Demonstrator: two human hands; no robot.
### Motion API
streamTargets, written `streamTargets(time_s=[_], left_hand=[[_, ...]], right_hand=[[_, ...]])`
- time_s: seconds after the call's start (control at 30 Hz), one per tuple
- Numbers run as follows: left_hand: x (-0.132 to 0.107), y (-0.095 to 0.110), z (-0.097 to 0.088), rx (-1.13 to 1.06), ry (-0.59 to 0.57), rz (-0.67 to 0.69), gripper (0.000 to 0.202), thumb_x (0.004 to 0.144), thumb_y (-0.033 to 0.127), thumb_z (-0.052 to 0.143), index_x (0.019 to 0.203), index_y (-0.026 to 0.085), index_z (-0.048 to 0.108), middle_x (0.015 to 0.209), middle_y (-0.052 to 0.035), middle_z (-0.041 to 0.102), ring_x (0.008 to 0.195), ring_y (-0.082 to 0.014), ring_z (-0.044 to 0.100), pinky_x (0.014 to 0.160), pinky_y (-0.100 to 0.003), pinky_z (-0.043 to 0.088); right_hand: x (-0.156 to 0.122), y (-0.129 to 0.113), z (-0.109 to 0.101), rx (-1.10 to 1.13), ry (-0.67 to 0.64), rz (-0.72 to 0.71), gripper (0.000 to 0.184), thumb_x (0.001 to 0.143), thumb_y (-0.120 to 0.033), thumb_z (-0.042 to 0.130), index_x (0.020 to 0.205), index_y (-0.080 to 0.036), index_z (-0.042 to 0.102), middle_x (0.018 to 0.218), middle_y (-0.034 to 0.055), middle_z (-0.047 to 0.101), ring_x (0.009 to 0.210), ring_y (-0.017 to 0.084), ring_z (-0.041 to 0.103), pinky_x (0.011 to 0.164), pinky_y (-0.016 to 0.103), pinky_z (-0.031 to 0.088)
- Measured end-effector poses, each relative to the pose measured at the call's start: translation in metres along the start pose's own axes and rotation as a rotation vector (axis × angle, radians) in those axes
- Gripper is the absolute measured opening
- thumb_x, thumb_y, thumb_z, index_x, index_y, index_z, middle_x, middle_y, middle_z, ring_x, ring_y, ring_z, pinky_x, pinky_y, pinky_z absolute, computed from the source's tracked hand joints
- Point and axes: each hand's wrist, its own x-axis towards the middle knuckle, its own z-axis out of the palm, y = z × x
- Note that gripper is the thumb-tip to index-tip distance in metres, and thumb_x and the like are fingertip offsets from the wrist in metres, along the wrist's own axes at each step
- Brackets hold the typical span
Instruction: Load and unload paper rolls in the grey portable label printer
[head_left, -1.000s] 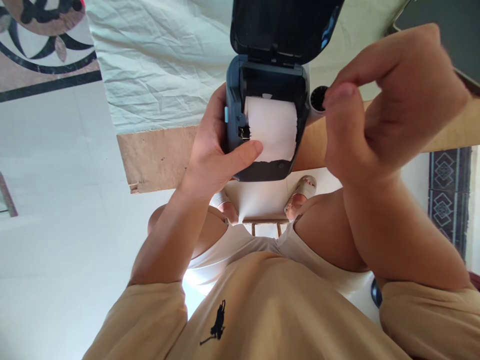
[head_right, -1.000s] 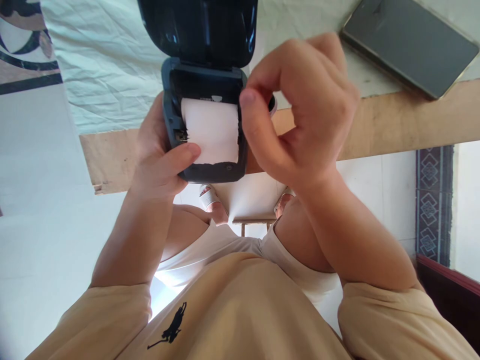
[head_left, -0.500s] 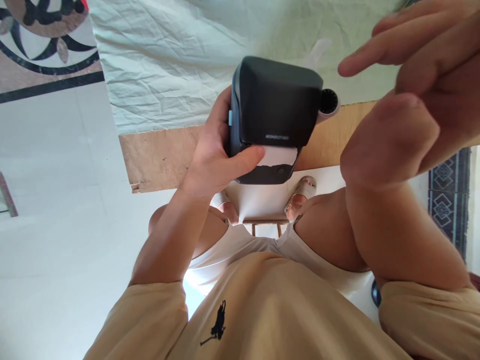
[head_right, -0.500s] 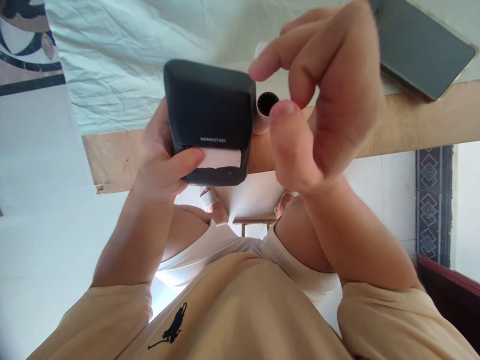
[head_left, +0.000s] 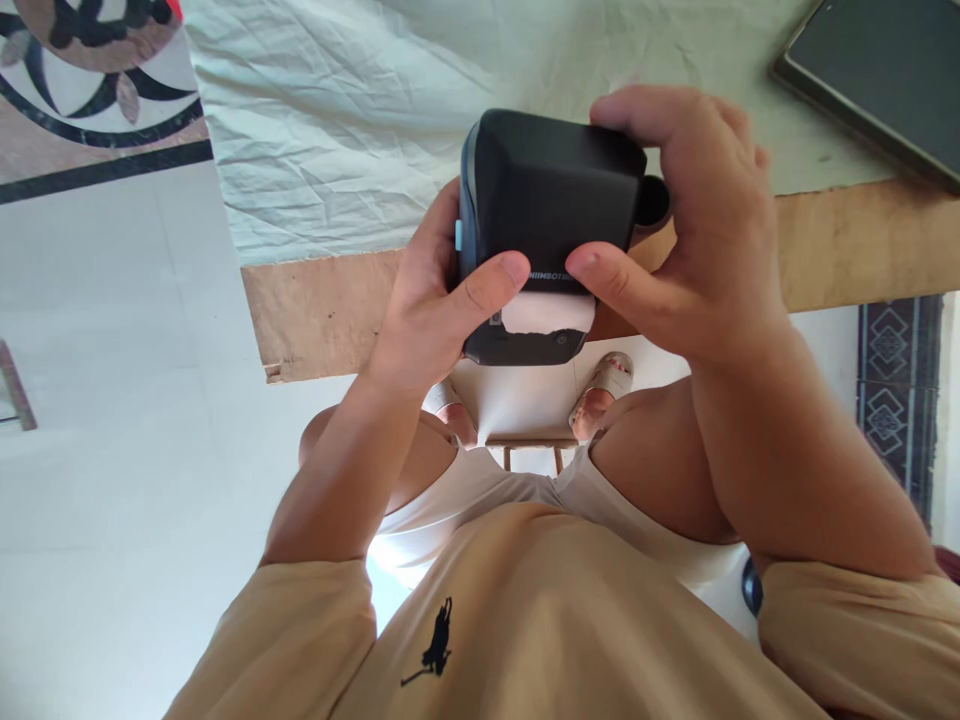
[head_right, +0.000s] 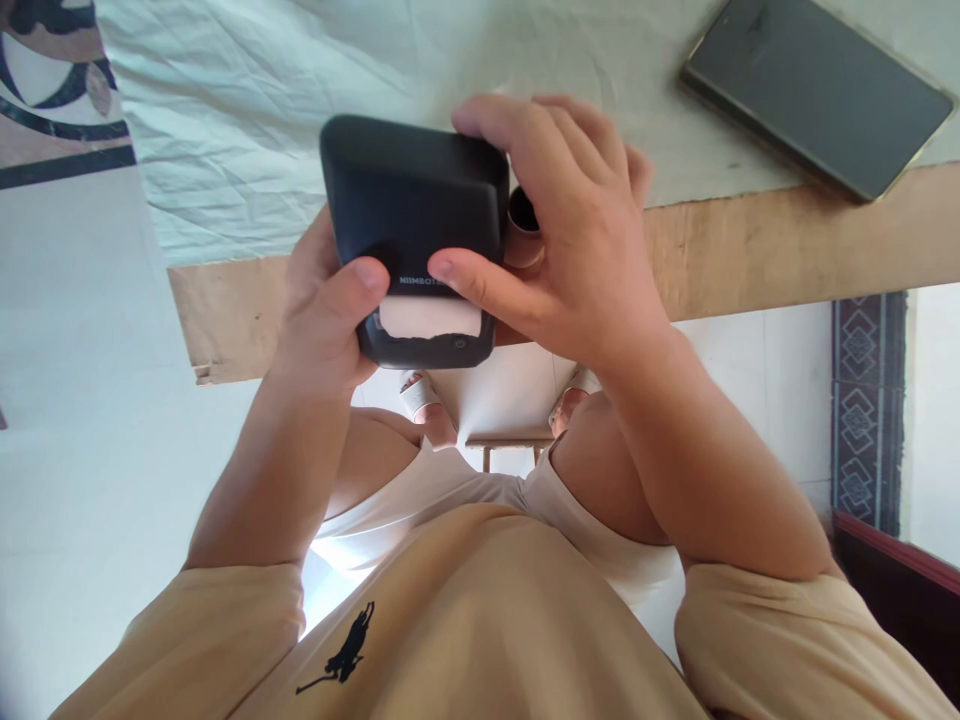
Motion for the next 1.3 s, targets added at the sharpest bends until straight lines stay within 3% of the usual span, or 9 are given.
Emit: streamTargets(time_s=[0.17,0.3,0.43,0.57,0.67,0.87,0.97,1.07,1.3], left_hand=[[0.002,-0.006,-0.002,-0.022,0.009,0.119,0.041,0.079,0.057,0.067,0.112,0.032,0.064,0.105,-0.0075,0.064,0.093,-0.0263,0.062,0.074,-0.038,0.053],[0.001,-0.003,-0.003,0.029,0.012,-0.002,0.038,0.080,0.044,0.072,0.114,0.030,0.063,0.102,-0.0084,0.062,0.088,-0.0228,0.058,0.072,-0.035,0.049],[0.000,0.002,0.001,0.020,0.007,0.064,0.039,0.078,0.051,0.071,0.110,0.030,0.063,0.094,-0.0070,0.060,0.082,-0.0213,0.058,0.064,-0.031,0.047],[0.001,0.004,0.003,-0.020,0.038,0.000,0.048,0.080,0.055,0.067,0.117,0.027,0.058,0.109,-0.0079,0.064,0.111,-0.0297,0.062,0.083,-0.036,0.054],[0.002,0.006,0.006,-0.048,0.000,-0.024,0.054,0.085,0.059,0.055,0.127,0.024,0.054,0.108,-0.0082,0.065,0.129,-0.0332,0.054,0.105,-0.042,0.048],[0.000,0.012,0.017,-0.153,0.015,0.034,0.042,0.101,0.052,0.033,0.127,0.032,0.058,0.118,-0.0029,0.062,0.140,-0.0237,0.048,0.114,-0.034,0.045],[-0.001,0.015,0.017,-0.210,0.012,-0.005,0.039,0.103,0.044,0.030,0.125,0.034,0.061,0.119,-0.0012,0.061,0.136,-0.0213,0.051,0.110,-0.032,0.048],[-0.001,0.016,0.014,-0.236,0.041,-0.066,0.035,0.099,0.052,0.042,0.123,0.036,0.062,0.107,-0.0029,0.065,0.126,-0.0223,0.058,0.103,-0.031,0.051],[-0.001,0.007,0.009,-0.297,0.144,-0.158,0.051,0.096,0.062,0.041,0.098,0.020,0.069,0.077,-0.0067,0.063,0.107,-0.0228,0.064,0.097,-0.033,0.051]], right_hand=[[-0.002,0.009,-0.001,0.015,0.012,0.010,0.065,0.087,-0.077,0.035,0.129,-0.030,0.051,0.130,0.0023,0.057,0.121,0.019,0.057,0.104,0.040,0.047],[-0.002,0.010,0.005,0.010,0.035,0.019,0.066,0.086,-0.078,0.036,0.130,-0.032,0.049,0.130,0.0021,0.057,0.120,0.019,0.056,0.103,0.038,0.048],[-0.003,0.010,0.009,0.004,0.065,0.015,0.066,0.087,-0.078,0.033,0.130,-0.031,0.049,0.129,0.0025,0.057,0.116,0.018,0.057,0.101,0.037,0.047],[-0.004,0.005,0.008,0.083,0.077,0.021,0.070,0.087,-0.075,0.038,0.132,-0.023,0.052,0.126,0.0071,0.057,0.118,0.020,0.057,0.102,0.040,0.047],[-0.005,-0.001,0.004,0.166,0.049,0.032,0.075,0.088,-0.070,0.042,0.139,-0.016,0.048,0.137,0.0109,0.051,0.130,0.021,0.052,0.109,0.040,0.046],[-0.007,-0.005,0.000,0.154,0.005,0.064,0.073,0.092,-0.067,0.035,0.148,-0.021,0.038,0.147,0.0044,0.045,0.138,0.018,0.048,0.121,0.037,0.040],[-0.007,-0.003,0.001,0.147,-0.042,0.079,0.075,0.092,-0.070,0.031,0.150,-0.024,0.032,0.153,0.0014,0.039,0.143,0.019,0.043,0.122,0.039,0.039],[-0.006,0.000,0.002,0.114,-0.069,0.052,0.077,0.091,-0.072,0.029,0.152,-0.023,0.029,0.153,0.0025,0.039,0.147,0.024,0.038,0.120,0.044,0.039],[-0.009,0.004,-0.001,-0.036,-0.118,-0.001,0.090,0.086,-0.080,0.030,0.153,-0.020,0.024,0.151,0.0096,0.038,0.153,0.032,0.027,0.123,0.058,0.027]])
